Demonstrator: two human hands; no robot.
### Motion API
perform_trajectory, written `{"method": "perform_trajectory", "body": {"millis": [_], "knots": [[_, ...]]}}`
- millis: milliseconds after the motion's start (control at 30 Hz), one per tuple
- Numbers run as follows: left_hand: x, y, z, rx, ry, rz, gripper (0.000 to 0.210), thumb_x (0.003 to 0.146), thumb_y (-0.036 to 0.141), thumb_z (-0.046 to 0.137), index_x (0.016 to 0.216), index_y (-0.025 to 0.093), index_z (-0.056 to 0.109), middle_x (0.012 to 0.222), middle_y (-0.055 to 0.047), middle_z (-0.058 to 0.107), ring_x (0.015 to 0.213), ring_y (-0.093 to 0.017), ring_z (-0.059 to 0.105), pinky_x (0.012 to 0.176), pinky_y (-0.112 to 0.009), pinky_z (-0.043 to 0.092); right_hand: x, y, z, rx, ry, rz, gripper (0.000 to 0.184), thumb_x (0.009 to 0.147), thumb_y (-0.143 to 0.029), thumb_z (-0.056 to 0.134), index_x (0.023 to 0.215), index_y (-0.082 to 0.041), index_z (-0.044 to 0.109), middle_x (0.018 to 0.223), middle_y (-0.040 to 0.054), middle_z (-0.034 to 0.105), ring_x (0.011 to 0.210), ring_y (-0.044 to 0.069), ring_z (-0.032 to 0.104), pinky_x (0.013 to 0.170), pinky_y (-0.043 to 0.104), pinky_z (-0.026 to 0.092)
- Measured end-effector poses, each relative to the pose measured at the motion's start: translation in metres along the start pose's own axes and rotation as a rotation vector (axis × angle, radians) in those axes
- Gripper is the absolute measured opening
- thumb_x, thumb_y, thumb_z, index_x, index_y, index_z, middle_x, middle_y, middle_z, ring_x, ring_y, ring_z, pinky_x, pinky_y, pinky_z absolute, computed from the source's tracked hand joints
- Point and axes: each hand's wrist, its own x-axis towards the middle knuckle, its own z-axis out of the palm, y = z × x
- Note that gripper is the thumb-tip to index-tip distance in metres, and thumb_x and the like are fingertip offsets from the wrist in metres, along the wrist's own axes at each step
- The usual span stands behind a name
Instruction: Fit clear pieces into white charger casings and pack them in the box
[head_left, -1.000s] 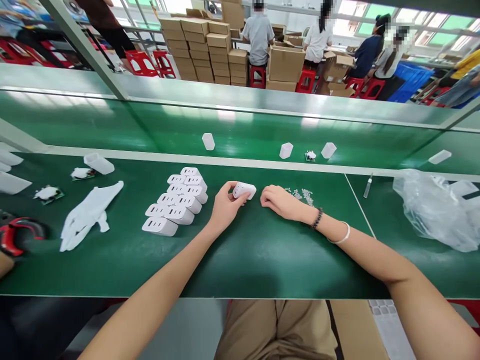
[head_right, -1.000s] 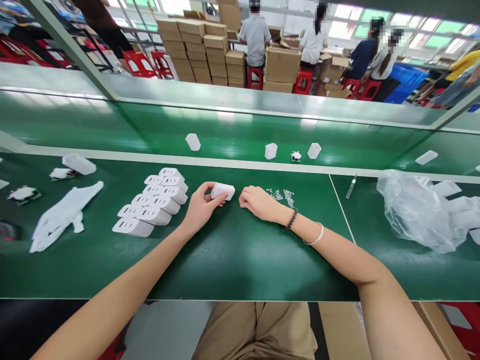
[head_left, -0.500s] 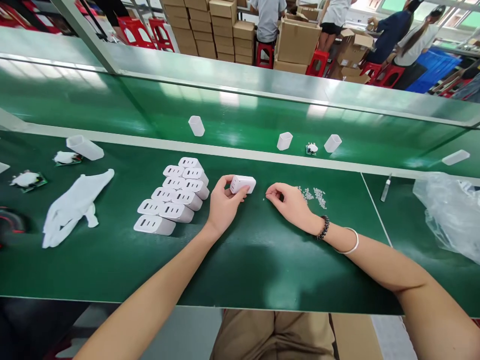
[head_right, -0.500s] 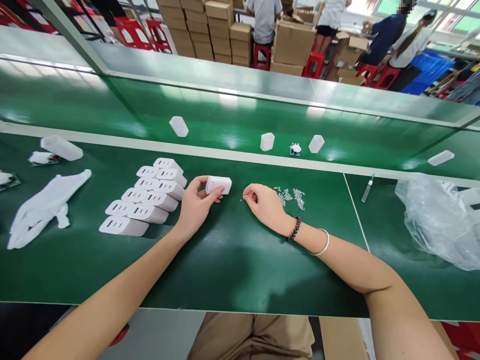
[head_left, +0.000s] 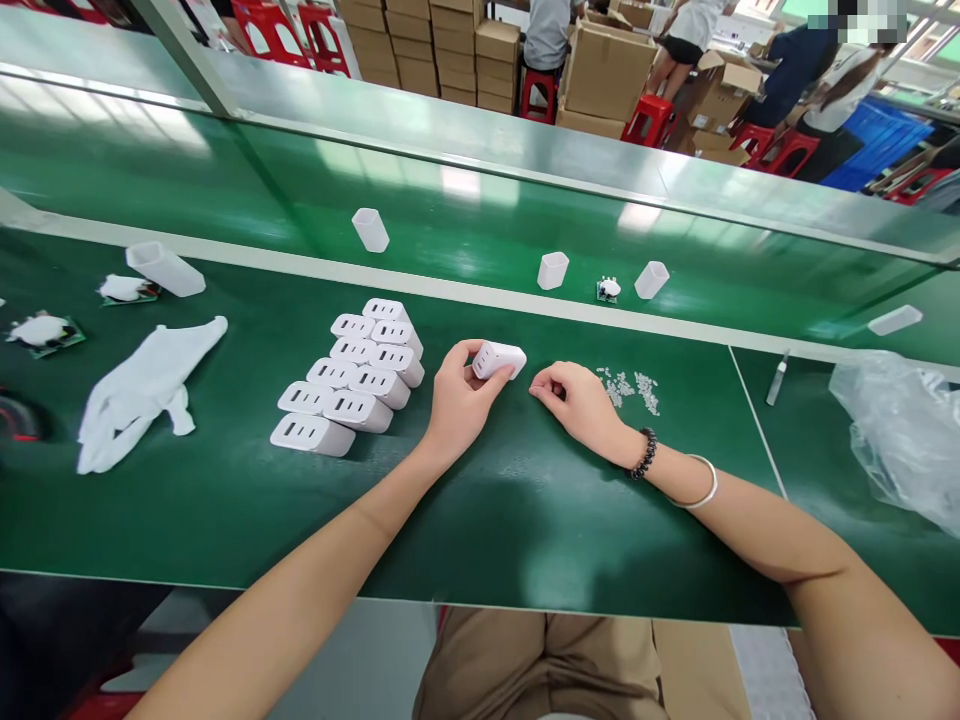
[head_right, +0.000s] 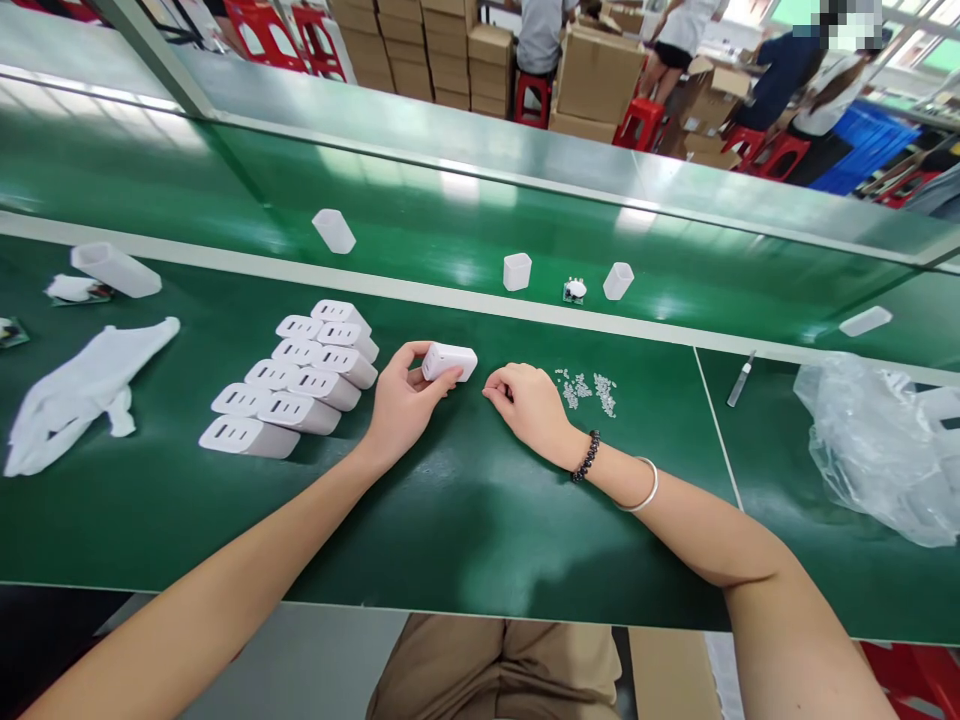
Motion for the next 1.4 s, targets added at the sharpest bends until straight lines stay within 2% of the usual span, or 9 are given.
{"method": "perform_trajectory", "body": {"millis": [167,367,500,633,833,933,1100,1267,1400], "knots": [[0.000,-0.001,-0.001,0.011,0.002,0.005,0.037,0.076,0.037,0.074,0.104,0.018,0.059,0.100,-0.005,0.067,0.083,-0.016,0.065,0.075,-0.029,0.053,0.002,0.008,-0.004,0.004,-0.068,-0.111,0.013,0.094,-0.014,0.057,0.085,-0.018,0.065,0.087,0.0038,0.068,0.084,0.019,0.058,0.079,0.034,0.045],[-0.001,0.000,-0.002,0.028,-0.005,0.010,0.037,0.077,0.038,0.073,0.105,0.018,0.059,0.102,-0.005,0.066,0.086,-0.017,0.065,0.077,-0.029,0.052,0.000,0.010,-0.007,0.179,-0.023,-0.027,0.012,0.093,-0.014,0.058,0.092,-0.020,0.069,0.091,0.0037,0.070,0.081,0.017,0.061,0.075,0.033,0.047],[-0.001,-0.001,-0.002,0.022,-0.008,0.010,0.036,0.077,0.038,0.073,0.105,0.019,0.059,0.101,-0.005,0.066,0.086,-0.017,0.065,0.076,-0.029,0.052,0.000,0.008,-0.009,0.158,-0.025,-0.029,0.010,0.092,-0.014,0.059,0.091,-0.020,0.068,0.089,0.0032,0.069,0.076,0.017,0.059,0.071,0.032,0.046],[0.000,-0.002,-0.002,0.054,-0.008,0.014,0.036,0.077,0.038,0.073,0.104,0.019,0.059,0.099,-0.004,0.066,0.081,-0.016,0.064,0.073,-0.028,0.051,0.001,0.010,-0.009,0.159,-0.056,-0.068,0.012,0.092,-0.013,0.059,0.084,-0.020,0.066,0.089,0.0027,0.067,0.081,0.017,0.060,0.074,0.031,0.047],[-0.002,0.000,0.000,0.024,-0.022,-0.001,0.036,0.073,0.041,0.077,0.092,0.018,0.057,0.090,-0.002,0.066,0.072,-0.014,0.064,0.065,-0.027,0.051,0.001,0.011,-0.003,-0.025,-0.061,-0.197,0.019,0.099,-0.017,0.045,0.087,-0.019,0.060,0.091,0.0067,0.062,0.086,0.021,0.057,0.079,0.035,0.046],[-0.004,0.002,0.002,-0.003,-0.031,-0.009,0.037,0.071,0.043,0.078,0.086,0.018,0.055,0.082,0.000,0.064,0.066,-0.013,0.064,0.060,-0.025,0.049,0.004,0.001,-0.004,0.051,0.018,-0.215,0.019,0.100,-0.020,0.043,0.089,-0.020,0.059,0.092,0.0070,0.061,0.086,0.020,0.056,0.079,0.035,0.046],[-0.004,0.003,0.003,-0.073,-0.044,-0.048,0.040,0.068,0.044,0.080,0.081,0.017,0.054,0.075,0.001,0.063,0.060,-0.013,0.064,0.056,-0.025,0.051,0.023,-0.018,-0.003,0.282,0.229,-0.163,0.014,0.094,-0.021,0.054,0.083,-0.021,0.062,0.088,0.0041,0.063,0.081,0.018,0.057,0.071,0.032,0.046],[-0.001,0.002,0.004,-0.151,-0.033,-0.099,0.042,0.064,0.040,0.083,0.085,0.015,0.057,0.080,-0.002,0.066,0.062,-0.014,0.067,0.058,-0.027,0.056,0.033,-0.021,0.009,0.349,0.216,-0.169,0.012,0.091,-0.019,0.058,0.082,-0.020,0.065,0.086,0.0031,0.064,0.076,0.016,0.056,0.067,0.030,0.045],[-0.001,0.002,0.006,-0.139,-0.036,-0.086,0.039,0.064,0.036,0.082,0.086,0.016,0.056,0.080,-0.001,0.066,0.063,-0.013,0.066,0.060,-0.026,0.054,0.033,-0.020,0.011,0.376,0.262,-0.213,0.013,0.091,-0.016,0.058,0.082,-0.020,0.066,0.086,0.0031,0.063,0.077,0.016,0.057,0.065,0.029,0.044]]}}
